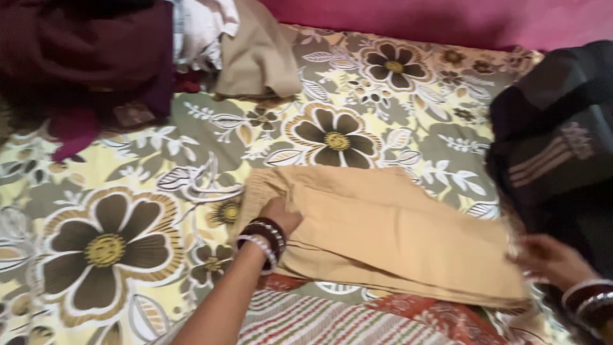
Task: The person folds a pair of beige trousers and a beige long-sleeve top on a floral-patterned bed. After folding each item, they place it into a black Adidas duffel bag.
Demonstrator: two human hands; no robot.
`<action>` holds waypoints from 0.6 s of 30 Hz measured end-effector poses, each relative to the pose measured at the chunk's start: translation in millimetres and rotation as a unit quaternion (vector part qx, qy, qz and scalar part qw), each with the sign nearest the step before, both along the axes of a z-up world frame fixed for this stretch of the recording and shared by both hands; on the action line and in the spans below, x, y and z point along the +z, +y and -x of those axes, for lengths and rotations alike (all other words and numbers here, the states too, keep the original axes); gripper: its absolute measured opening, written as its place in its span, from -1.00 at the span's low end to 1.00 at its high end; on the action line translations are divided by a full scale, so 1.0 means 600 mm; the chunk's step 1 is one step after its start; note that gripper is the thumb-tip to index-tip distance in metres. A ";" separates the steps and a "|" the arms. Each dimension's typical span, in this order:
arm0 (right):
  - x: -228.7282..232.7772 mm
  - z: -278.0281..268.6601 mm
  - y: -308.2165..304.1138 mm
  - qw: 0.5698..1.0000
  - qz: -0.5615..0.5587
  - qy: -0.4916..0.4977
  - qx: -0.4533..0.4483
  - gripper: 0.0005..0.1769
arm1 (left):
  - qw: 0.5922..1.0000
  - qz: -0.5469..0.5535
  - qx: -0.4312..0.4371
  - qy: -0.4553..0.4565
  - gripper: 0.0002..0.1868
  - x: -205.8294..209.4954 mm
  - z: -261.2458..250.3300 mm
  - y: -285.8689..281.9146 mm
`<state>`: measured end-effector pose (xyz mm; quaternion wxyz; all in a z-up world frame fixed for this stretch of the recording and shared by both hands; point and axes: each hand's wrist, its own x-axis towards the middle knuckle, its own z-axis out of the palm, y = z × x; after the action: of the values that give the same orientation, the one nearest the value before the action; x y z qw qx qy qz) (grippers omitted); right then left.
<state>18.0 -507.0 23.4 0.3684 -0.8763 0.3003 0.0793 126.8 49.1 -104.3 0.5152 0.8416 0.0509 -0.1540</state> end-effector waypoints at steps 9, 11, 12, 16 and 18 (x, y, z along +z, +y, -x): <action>-0.089 -0.016 0.089 0.951 0.223 -0.184 0.111 -0.50 | 0.976 -0.180 0.111 -0.058 -0.64 0.050 -0.010 0.038; -0.077 -0.043 0.149 0.936 0.270 -0.170 0.146 -0.51 | 0.964 -0.220 0.135 -0.062 -0.60 0.081 0.020 0.054; -0.068 -0.057 0.182 0.934 0.250 -0.203 0.156 -0.53 | 0.956 -0.245 0.148 -0.066 -0.52 0.096 0.029 0.054; -0.068 -0.089 0.331 0.911 0.172 -0.336 0.167 -0.57 | 0.864 -0.245 0.121 -0.423 -0.44 0.096 0.063 -0.048; -0.091 -0.107 0.427 0.925 -0.124 -0.335 0.132 -0.59 | 0.871 -0.254 -0.034 -0.419 -0.46 0.082 0.046 -0.127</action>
<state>82.0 -250.8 -31.3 0.5391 -0.8309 0.0288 -0.1350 99.3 -27.0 -55.4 0.2506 0.9304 -0.1612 0.2135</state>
